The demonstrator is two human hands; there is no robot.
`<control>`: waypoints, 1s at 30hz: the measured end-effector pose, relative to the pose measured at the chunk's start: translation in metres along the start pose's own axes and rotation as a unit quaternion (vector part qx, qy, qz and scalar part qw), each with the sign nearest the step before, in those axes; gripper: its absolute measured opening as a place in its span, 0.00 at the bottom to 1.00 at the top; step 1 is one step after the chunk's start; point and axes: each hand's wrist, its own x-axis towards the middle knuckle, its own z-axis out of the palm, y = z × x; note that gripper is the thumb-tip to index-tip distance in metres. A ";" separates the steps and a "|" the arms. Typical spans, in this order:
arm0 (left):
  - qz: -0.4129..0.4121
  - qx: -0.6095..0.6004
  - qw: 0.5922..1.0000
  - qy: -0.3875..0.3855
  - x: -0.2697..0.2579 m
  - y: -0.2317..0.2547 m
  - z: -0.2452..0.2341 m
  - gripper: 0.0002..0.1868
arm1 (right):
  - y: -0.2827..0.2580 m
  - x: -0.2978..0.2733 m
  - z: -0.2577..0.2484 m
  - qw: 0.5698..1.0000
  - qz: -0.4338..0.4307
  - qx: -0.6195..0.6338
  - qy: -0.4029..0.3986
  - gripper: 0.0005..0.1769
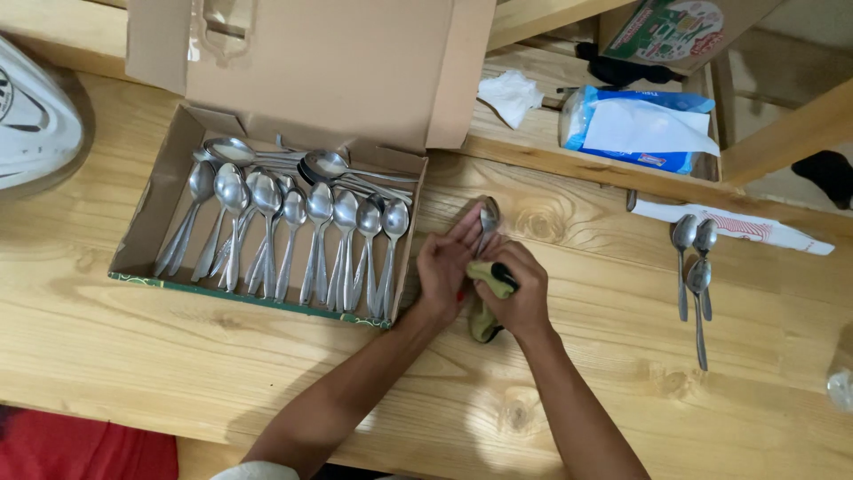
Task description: The person wipes multiple metal spoons one by one with a green cloth on a wooden table. They pick each spoon from a cardboard box, wipe it, and place it on the table. The process is repeated for several spoons throughout the clip.
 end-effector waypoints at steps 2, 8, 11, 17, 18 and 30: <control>-0.007 -0.018 1.000 -0.008 0.018 -0.010 -0.039 0.42 | -0.004 -0.001 -0.001 0.999 -0.022 0.019 -0.021 0.05; 0.015 -0.030 0.999 -0.002 0.020 -0.013 -0.043 0.43 | -0.008 0.003 0.000 0.999 -0.033 -0.016 0.008 0.08; 0.005 -0.035 0.999 -0.021 0.030 -0.014 -0.067 0.44 | -0.012 0.002 0.001 0.999 -0.043 -0.006 -0.025 0.10; -0.014 -0.039 0.999 -0.029 0.031 -0.014 -0.067 0.47 | -0.005 -0.002 0.004 0.997 -0.061 0.010 -0.040 0.09; -0.008 -0.027 0.999 -0.021 0.026 -0.013 -0.059 0.47 | -0.007 0.000 0.003 0.999 -0.047 -0.005 -0.010 0.09; -0.022 -0.020 0.999 -0.022 0.025 -0.014 -0.058 0.45 | -0.009 0.001 0.005 1.000 -0.023 -0.010 -0.011 0.04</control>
